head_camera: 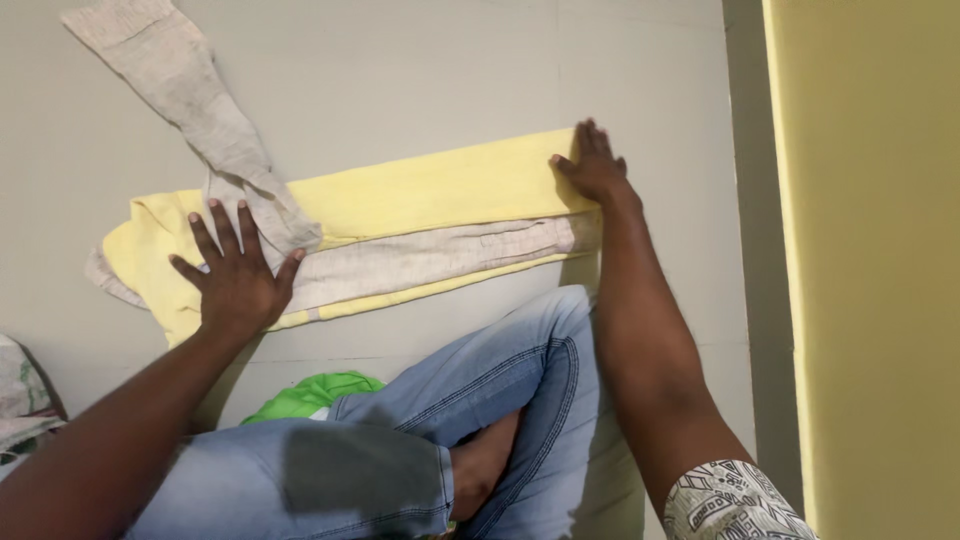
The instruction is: The person buttons a yellow shirt and then folds it along with another piece of clothing by hand.
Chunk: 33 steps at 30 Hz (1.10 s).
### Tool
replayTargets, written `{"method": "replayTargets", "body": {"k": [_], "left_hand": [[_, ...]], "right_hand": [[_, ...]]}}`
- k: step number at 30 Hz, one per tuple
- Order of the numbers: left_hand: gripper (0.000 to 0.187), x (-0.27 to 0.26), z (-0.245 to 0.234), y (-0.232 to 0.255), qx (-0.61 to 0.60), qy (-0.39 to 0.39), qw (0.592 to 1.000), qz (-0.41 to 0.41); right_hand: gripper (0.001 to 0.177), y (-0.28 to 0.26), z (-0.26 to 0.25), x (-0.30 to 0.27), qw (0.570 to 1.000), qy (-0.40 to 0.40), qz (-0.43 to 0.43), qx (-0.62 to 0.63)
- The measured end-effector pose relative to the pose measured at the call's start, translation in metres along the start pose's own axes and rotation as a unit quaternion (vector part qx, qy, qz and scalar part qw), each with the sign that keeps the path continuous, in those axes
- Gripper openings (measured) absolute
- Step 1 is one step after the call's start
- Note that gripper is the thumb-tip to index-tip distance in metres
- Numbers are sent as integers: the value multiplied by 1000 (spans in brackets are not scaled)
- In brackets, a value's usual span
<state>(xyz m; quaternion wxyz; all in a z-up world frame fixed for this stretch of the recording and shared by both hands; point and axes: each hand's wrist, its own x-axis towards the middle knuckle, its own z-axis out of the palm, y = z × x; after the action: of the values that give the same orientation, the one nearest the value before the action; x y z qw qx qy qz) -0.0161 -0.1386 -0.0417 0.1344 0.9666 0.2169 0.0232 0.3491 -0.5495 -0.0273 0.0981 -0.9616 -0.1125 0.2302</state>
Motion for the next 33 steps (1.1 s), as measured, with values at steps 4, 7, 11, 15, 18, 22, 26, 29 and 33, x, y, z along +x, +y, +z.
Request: {"method": "replayTargets", "body": {"k": [4,7,11,15,18,22,26,29,33], "left_hand": [[97,2,7,-4,5,36,999,15],[95,4,9,-6,10,43,999,22],[94,6,10,-9,21,46,998,26],[94,9,11,-9,34,37,999,7],[95,12,15,-10,54,27,998,-9],[97,16,14,-9,87,-16,995,-45],[96,14,6,-5,104,-33,992,-69],[95,12,1,-5,108,-56,990,-69],[94,17,0,-9,96,-76,990,-67]], "right_hand": [[101,5,13,2,998,51,5,-25],[113,-17,29,-12,986,2,-161,51],[116,-51,26,-38,977,-144,-129,-84],[95,-36,23,-28,979,-107,-171,-9],[88,-16,46,-10,976,-87,-193,52],[84,-20,57,-5,986,-31,-159,26],[82,-59,49,-52,993,33,-107,-37],[79,-87,49,-100,987,28,-152,-52],[88,-123,100,-151,983,3,-183,-24]]}}
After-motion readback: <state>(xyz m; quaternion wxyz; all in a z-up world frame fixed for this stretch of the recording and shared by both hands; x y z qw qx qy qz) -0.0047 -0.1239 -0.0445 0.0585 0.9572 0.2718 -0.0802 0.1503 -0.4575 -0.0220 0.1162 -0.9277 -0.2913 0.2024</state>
